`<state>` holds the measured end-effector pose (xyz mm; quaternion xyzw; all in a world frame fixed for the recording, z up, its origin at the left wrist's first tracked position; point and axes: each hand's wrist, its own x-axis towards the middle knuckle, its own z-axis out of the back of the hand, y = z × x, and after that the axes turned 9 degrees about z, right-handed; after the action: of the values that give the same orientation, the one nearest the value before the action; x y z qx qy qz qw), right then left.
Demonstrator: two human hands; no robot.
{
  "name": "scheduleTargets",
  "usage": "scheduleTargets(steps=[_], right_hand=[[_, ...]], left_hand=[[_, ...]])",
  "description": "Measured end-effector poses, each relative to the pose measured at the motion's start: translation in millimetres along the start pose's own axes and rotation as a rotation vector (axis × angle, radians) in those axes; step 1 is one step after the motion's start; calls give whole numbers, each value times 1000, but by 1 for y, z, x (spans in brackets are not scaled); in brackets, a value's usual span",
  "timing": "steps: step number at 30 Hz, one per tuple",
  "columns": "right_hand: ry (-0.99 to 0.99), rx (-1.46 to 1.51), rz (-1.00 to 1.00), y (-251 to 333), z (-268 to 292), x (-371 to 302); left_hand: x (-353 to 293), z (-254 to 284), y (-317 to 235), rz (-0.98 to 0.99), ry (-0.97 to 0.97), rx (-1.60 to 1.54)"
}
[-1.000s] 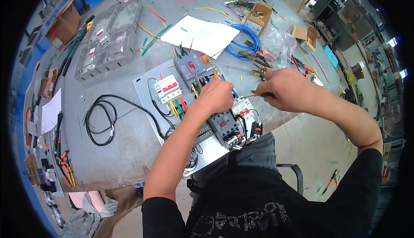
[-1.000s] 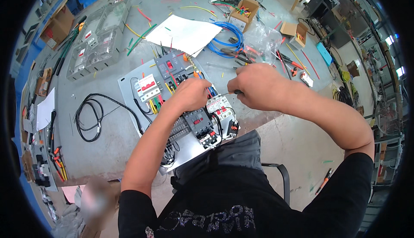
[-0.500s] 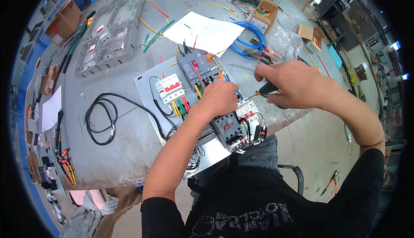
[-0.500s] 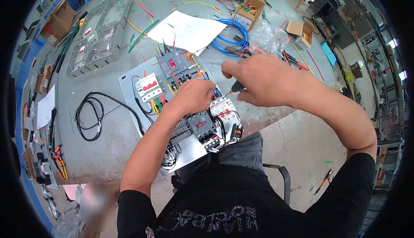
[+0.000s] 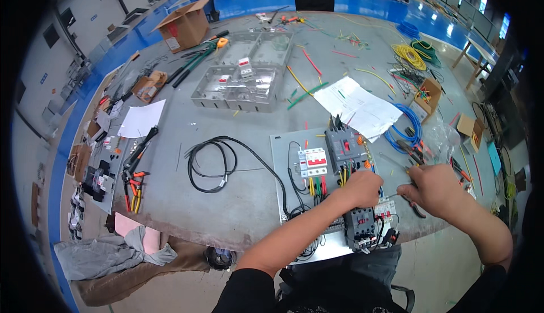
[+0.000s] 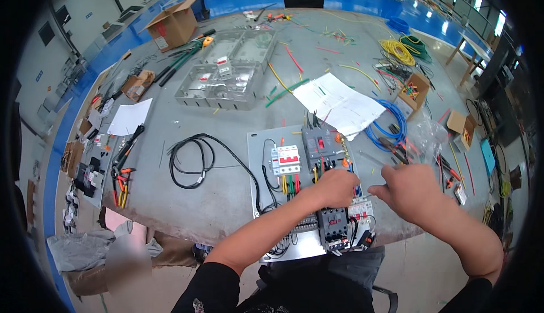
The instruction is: The person assembles an electrical control panel by stripping wires, inserting them into terminal blocks, and tightening screws. They use pliers and a screwdriver to connect multiple colored wires to circuit breakers and contactors mounted on a metal plate.
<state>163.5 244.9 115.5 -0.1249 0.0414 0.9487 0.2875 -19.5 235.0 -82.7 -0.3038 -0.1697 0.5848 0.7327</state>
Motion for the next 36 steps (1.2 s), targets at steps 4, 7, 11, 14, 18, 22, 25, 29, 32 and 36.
scheduleTargets(steps=[4,7,11,14,18,22,25,29,32,36], right_hand=[[11,15,94,5,14,2],[-19,-56,99,-6,-3,-2],[2,-40,85,-4,7,-1],[-33,-69,187,-5,4,0],[9,-120,28,-9,-7,2],[-18,-7,127,-4,13,2],[-88,-65,217,-21,-8,2],[-92,-32,124,-8,5,0],[-65,38,195,-16,-3,2],[8,-95,39,-15,-5,4]], left_hand=[[0,3,2,17,26,29],[1,4,-2,16,31,29],[0,3,-2,18,40,12],[1,1,1,22,35,8],[1,3,-1,-1,24,-5],[-4,7,-1,4,37,11],[-2,6,-4,-6,38,3],[-2,4,-3,12,28,9],[-3,7,-2,41,58,26],[3,6,-1,13,65,43]])
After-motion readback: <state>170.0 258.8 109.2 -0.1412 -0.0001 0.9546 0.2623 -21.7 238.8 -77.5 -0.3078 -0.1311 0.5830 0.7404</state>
